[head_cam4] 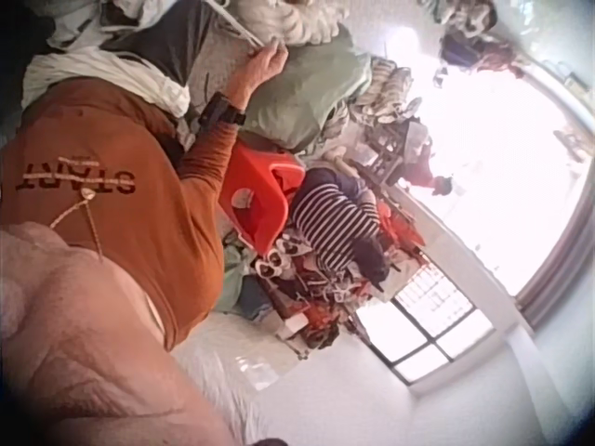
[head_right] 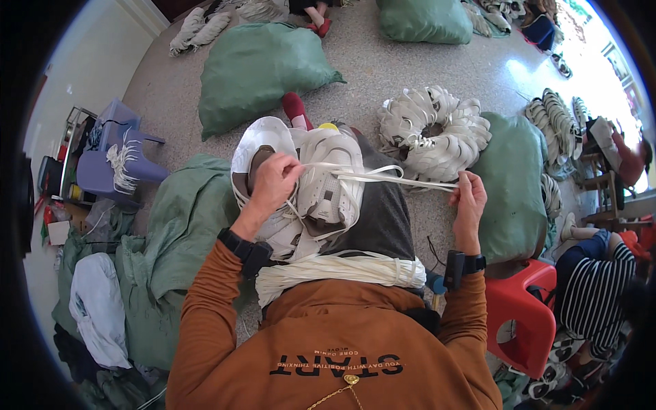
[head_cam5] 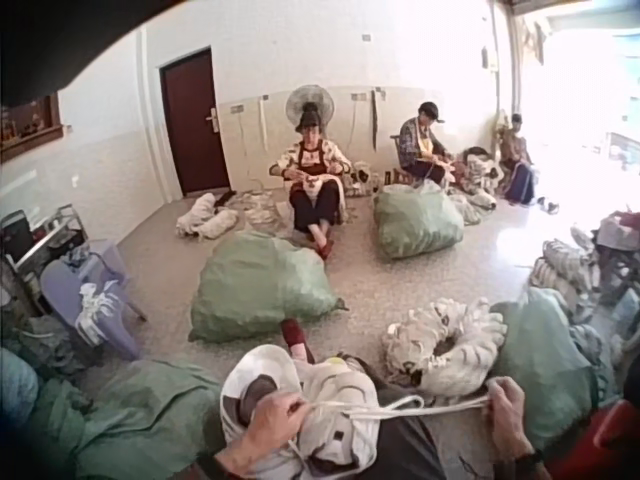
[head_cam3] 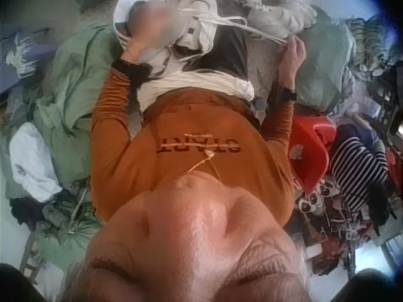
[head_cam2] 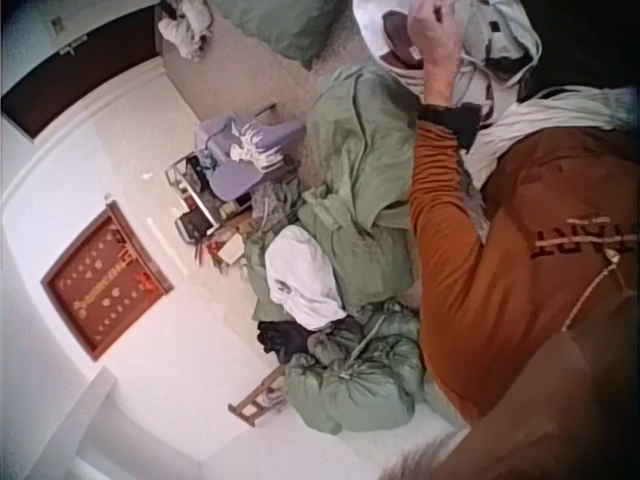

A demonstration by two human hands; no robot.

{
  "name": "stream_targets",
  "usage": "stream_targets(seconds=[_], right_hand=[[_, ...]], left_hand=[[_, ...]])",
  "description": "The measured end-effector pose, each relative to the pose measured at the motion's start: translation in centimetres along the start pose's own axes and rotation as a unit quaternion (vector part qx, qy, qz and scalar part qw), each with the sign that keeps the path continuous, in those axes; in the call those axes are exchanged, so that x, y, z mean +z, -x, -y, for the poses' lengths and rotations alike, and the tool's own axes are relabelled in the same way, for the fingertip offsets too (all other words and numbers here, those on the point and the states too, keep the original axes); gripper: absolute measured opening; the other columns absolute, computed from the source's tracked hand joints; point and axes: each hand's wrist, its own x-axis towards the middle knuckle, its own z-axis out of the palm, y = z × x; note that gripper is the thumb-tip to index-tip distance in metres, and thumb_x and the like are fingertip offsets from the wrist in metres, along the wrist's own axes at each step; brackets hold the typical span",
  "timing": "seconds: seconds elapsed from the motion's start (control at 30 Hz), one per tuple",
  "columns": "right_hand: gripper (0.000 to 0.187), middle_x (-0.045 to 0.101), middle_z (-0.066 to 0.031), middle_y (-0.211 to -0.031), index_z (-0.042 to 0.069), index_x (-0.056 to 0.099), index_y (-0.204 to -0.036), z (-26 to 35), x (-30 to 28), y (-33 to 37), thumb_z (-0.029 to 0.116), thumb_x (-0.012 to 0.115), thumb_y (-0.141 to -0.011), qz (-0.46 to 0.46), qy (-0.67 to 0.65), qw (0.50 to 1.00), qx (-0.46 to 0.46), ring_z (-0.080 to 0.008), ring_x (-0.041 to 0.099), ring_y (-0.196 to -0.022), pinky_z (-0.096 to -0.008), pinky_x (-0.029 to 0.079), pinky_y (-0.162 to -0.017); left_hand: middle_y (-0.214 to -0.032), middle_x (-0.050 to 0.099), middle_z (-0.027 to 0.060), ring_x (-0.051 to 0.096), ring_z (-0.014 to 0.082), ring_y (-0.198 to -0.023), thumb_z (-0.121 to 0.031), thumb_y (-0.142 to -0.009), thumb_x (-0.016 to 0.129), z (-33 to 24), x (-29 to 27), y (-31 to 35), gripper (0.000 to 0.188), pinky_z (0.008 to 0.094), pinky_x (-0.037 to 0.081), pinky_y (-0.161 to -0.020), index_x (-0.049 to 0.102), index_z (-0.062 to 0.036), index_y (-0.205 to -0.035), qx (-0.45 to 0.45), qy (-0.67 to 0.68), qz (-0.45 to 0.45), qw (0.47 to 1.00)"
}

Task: The person sits on the floor and laces a white sneaker by hand. They thread a white shoelace through the eyelets of the shoe, pulling the lace tight at each step to secure the fit. The task involves repetitive threading and tightening motions on a single shoe.

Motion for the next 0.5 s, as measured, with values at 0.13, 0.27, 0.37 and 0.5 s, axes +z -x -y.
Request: stream_targets(seconds=[0.13, 0.27, 0.37, 0.5], right_hand=[[0.017, 0.060, -0.0023, -0.081, 0.002, 0.061, -0.115, -1.7, 1.2, 1.2, 0.009, 0.060, -0.099, 0.011, 0.302, 0.937, -0.176, -0.0111, 0.059, -0.066, -0.0266, 0.051, -0.060], [0.019, 0.062, -0.0062, -0.085, 0.002, 0.063, -0.114, -1.9, 5.4, 3.9, 0.004, 0.062, -0.095, 0.102, 0.243, 0.952, -0.158, -0.0141, 0.062, -0.073, -0.0281, 0.052, -0.067], [0.015, 0.064, -0.0076, -0.086, 0.003, 0.065, -0.110, -1.4, 9.2, 6.1, 0.006, 0.064, -0.095, 0.177, 0.241, 0.941, -0.159, -0.0137, 0.063, -0.073, -0.0276, 0.050, -0.066], [0.040, 0.064, -0.0186, -0.104, 0.002, 0.059, -0.120, -1.5, 13.6, 9.6, 0.024, 0.073, -0.090, 0.265, 0.307, 0.903, -0.139, -0.0322, 0.067, -0.082, -0.0415, 0.054, -0.073]], left_hand=[[-0.078, 0.068, -0.0018, 0.057, 0.0038, -0.069, -0.010, -0.095, 0.068, -0.4, 2.9, -0.8, 0.009, 0.0213, 0.046, -0.060, 0.071, -0.0011, -0.094, -0.154, 0.320, 0.089, 0.930], [-0.081, 0.073, 0.0073, 0.066, 0.0136, -0.072, -0.009, -0.092, 0.067, -0.1, 3.7, -0.6, 0.009, 0.0294, 0.052, -0.070, 0.071, -0.0003, -0.095, -0.158, 0.264, 0.080, 0.948], [-0.084, 0.071, 0.0101, 0.067, 0.0225, -0.074, -0.010, -0.091, 0.067, 0.2, 3.9, -0.2, 0.009, 0.0337, 0.053, -0.070, 0.070, -0.0022, -0.093, -0.112, 0.165, 0.054, 0.978], [-0.089, 0.066, 0.0126, 0.066, 0.0338, -0.083, -0.012, -0.090, 0.065, -0.7, 4.7, 0.1, 0.008, 0.0431, 0.052, -0.073, 0.068, -0.0048, -0.091, -0.011, 0.041, -0.013, 0.999]])
